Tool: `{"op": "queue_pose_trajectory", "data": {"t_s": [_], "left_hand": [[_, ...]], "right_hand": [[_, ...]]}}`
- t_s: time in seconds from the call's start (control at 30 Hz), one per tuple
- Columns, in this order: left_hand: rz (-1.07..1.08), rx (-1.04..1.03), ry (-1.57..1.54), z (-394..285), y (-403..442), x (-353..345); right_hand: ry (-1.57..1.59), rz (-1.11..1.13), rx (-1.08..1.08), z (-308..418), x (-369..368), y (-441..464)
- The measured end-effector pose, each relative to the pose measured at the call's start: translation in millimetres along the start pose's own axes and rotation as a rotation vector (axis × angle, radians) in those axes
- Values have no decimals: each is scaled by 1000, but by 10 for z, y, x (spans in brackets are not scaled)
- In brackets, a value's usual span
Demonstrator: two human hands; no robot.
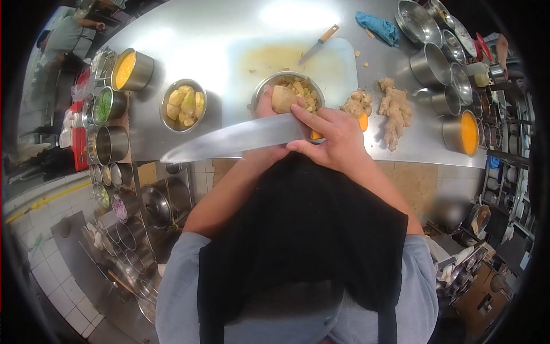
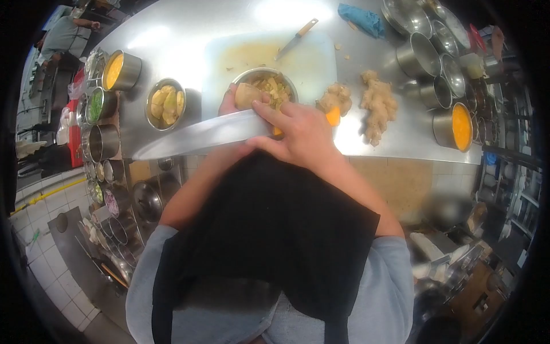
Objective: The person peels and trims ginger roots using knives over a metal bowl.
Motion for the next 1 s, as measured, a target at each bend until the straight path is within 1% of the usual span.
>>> {"op": "queue_pose_trajectory", "data": {"t_s": [0.07,0.17,0.37,0.43,0.57,0.67,0.73,0.8,0.83,0.87,0.97,1.0], "left_hand": [[-12,1,-1,-21,-66,-207],[-44,-39,45,-33,-101,-230],[3,-255,133,-81,-69,-72],[35,-288,140,-69,-57,-6],[63,-267,140,-12,-72,61],[11,-263,113,-31,-155,-81],[355,-221,-25,-68,-172,-101],[354,-228,29,-63,-234,-44],[187,-264,153,-145,-407,-254],[19,-306,273,-232,-490,-320],[209,-257,134,-92,-233,28],[58,-268,128,-74,-236,-8]], "right_hand": [[-52,-39,15,13,20,13],[-81,-66,10,-8,37,18],[-59,-122,26,-73,72,-17],[-49,-132,38,-79,80,-30],[-15,-144,54,-70,107,-54],[-12,-141,60,-65,106,-71],[-14,-133,13,-128,110,-80],[3,-164,-83,-318,126,-169],[20,-200,-147,-533,108,-270],[37,-235,-204,-686,110,-299],[116,-171,-97,-367,41,-159],[90,-105,-83,-214,56,-72]]}}
Point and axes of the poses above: each hand's wrist, its own y-axis towards the middle knuckle, its own x-axis out of the back of the hand, z = x × y, the point moved 8 cm from there along y, towards the middle knuckle, and after that the axes turned 4 degrees about y, right-handed, at the moved point
